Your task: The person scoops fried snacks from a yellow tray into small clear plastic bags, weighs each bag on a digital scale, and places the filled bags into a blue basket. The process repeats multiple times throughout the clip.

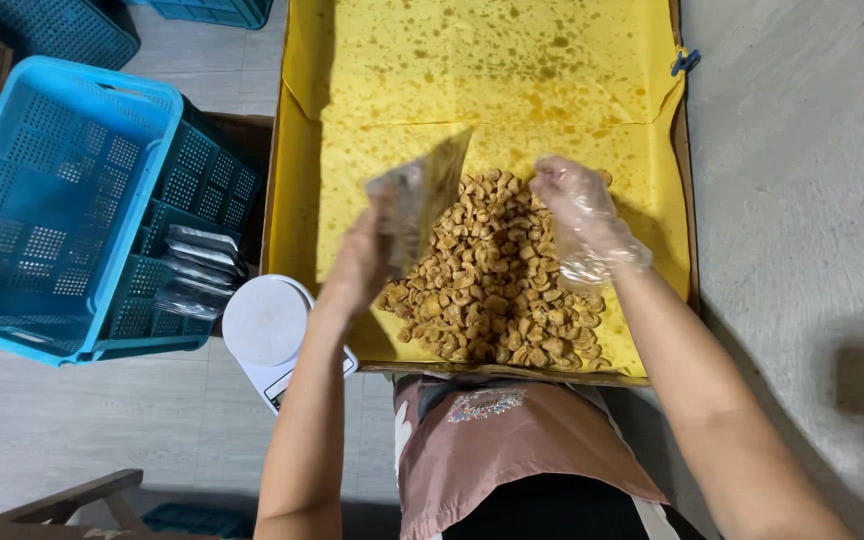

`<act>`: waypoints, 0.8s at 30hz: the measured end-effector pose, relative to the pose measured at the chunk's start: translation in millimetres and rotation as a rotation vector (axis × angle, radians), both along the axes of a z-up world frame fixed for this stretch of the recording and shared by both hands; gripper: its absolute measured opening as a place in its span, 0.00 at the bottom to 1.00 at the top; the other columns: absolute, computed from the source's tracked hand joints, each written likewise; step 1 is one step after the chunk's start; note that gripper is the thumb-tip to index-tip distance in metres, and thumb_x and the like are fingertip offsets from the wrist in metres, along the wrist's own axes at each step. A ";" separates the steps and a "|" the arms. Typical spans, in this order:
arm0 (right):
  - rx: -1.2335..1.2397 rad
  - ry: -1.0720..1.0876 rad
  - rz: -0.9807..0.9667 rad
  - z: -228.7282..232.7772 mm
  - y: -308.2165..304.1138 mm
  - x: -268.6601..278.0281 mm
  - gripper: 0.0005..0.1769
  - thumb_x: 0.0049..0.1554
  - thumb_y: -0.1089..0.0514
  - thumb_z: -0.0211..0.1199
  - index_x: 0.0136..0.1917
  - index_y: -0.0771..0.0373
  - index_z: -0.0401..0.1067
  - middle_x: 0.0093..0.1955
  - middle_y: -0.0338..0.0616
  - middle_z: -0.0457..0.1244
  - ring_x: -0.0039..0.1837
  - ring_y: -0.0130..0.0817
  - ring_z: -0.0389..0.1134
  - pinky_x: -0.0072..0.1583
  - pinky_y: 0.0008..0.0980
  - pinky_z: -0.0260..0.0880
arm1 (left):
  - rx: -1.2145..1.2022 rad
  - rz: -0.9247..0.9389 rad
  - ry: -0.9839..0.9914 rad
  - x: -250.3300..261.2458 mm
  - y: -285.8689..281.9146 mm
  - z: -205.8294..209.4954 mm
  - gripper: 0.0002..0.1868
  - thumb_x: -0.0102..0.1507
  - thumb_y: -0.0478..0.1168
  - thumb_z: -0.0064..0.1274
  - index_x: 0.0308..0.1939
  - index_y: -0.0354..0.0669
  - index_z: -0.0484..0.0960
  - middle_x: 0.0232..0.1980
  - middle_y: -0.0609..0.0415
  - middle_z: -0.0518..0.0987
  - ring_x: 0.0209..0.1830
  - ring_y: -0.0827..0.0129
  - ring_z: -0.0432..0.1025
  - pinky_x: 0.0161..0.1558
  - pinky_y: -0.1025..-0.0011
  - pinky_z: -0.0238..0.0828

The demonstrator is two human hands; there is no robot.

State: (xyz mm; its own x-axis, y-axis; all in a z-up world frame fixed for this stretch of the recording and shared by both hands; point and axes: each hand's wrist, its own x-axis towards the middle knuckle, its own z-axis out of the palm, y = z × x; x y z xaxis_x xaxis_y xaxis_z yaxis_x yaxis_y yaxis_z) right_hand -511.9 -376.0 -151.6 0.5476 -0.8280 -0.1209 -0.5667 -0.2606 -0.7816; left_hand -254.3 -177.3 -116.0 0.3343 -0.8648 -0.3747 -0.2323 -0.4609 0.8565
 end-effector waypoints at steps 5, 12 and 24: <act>0.330 -0.683 0.185 28.1 37.8 10.4 0.23 0.62 0.50 0.61 0.68 0.55 0.68 0.66 0.49 0.64 0.58 0.32 0.71 0.57 0.30 0.78 | -0.431 0.345 -0.073 20.8 4.0 -3.5 0.18 0.68 0.33 0.53 0.60 0.33 0.70 0.32 0.49 0.82 0.23 0.70 0.74 0.23 0.71 0.74; 0.403 -0.125 0.106 2.1 100.6 65.3 0.17 0.61 0.46 0.59 0.56 0.58 0.75 0.45 0.46 0.72 0.39 0.24 0.74 0.42 0.22 0.80 | -0.128 0.194 0.475 -24.2 -14.5 -109.7 0.03 0.62 0.29 0.53 0.34 0.38 0.80 0.26 0.52 0.79 0.16 0.71 0.68 0.15 0.72 0.69; -0.042 -0.200 -0.097 -104.5 123.3 96.5 0.14 0.67 0.60 0.52 0.43 0.65 0.73 0.28 0.38 0.63 0.25 0.23 0.62 0.24 0.23 0.60 | -0.363 -0.054 -0.601 -40.6 -18.4 -125.3 0.10 0.68 0.25 0.43 0.40 0.33 0.82 0.33 0.40 0.82 0.22 0.69 0.75 0.20 0.77 0.76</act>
